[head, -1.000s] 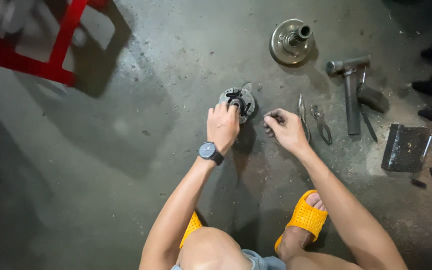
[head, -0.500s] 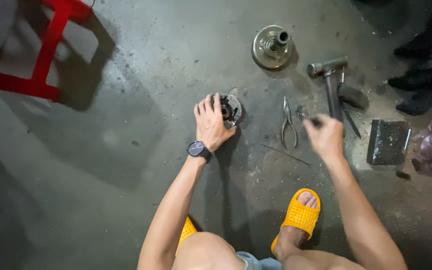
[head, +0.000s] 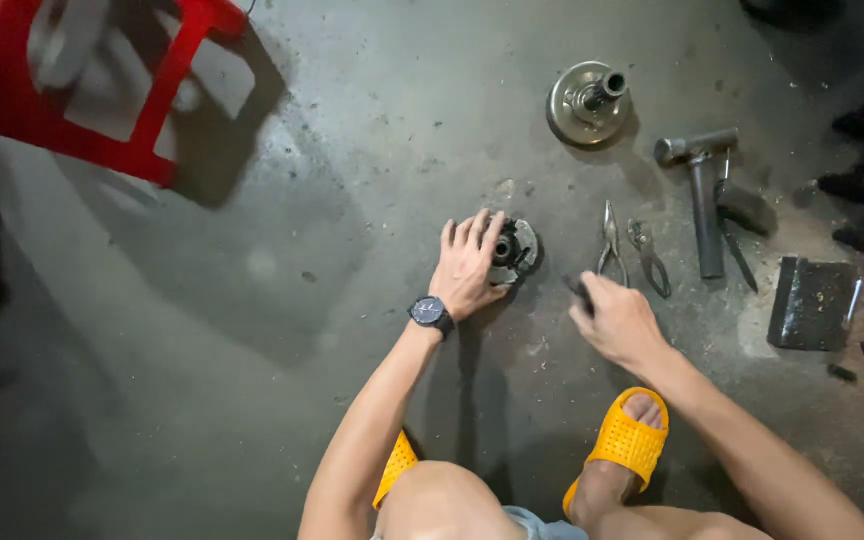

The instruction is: The person sits on the workshop floor assembling a motorcycle clutch hub. They fit small circlips and springs into the hub using pliers, press components into place by hand, then fit the hub into the clutch housing and press the parts together before standing up.

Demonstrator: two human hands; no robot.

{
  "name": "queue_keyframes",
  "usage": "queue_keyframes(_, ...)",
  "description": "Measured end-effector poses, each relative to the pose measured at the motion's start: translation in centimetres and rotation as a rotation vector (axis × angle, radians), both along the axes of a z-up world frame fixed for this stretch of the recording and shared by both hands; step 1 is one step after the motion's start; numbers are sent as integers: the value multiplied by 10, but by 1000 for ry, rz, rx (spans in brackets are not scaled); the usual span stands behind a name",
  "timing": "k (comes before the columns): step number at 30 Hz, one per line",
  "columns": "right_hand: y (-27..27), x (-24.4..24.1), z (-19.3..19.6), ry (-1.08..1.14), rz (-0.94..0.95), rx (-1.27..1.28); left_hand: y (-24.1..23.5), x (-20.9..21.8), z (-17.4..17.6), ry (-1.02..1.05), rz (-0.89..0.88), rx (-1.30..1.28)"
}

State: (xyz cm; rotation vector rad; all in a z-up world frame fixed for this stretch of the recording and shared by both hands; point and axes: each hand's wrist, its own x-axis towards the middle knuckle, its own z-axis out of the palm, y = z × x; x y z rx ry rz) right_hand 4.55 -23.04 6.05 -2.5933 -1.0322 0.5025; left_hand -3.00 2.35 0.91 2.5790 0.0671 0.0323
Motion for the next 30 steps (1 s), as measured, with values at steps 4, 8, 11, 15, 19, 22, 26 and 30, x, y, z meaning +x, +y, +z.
queue_keyframes(4,47,26,29,15,24,100,6,-8,5,-53,34,-64)
queue_keyframes(8,85,45,22,-10,116,-54,28,-34,-1,-102,241,-168)
queue_keyframes(11,110,52,21,-23,200,-167,38,-51,-7,-109,369,-242)
queue_keyframes(15,127,55,11,-53,280,-232,32,-56,-14,-136,440,-388)
queue_keyframes(19,135,54,3,-34,294,-250,14,-34,2,-85,434,-504)
queue_keyframes(22,131,50,-1,68,218,-317,6,-22,6,19,418,-575)
queue_keyframes(26,88,32,-45,335,-104,-200,-3,-16,-8,29,408,-498)
queue_keyframes(30,62,7,-83,596,-419,65,-6,-14,-11,30,445,-477)
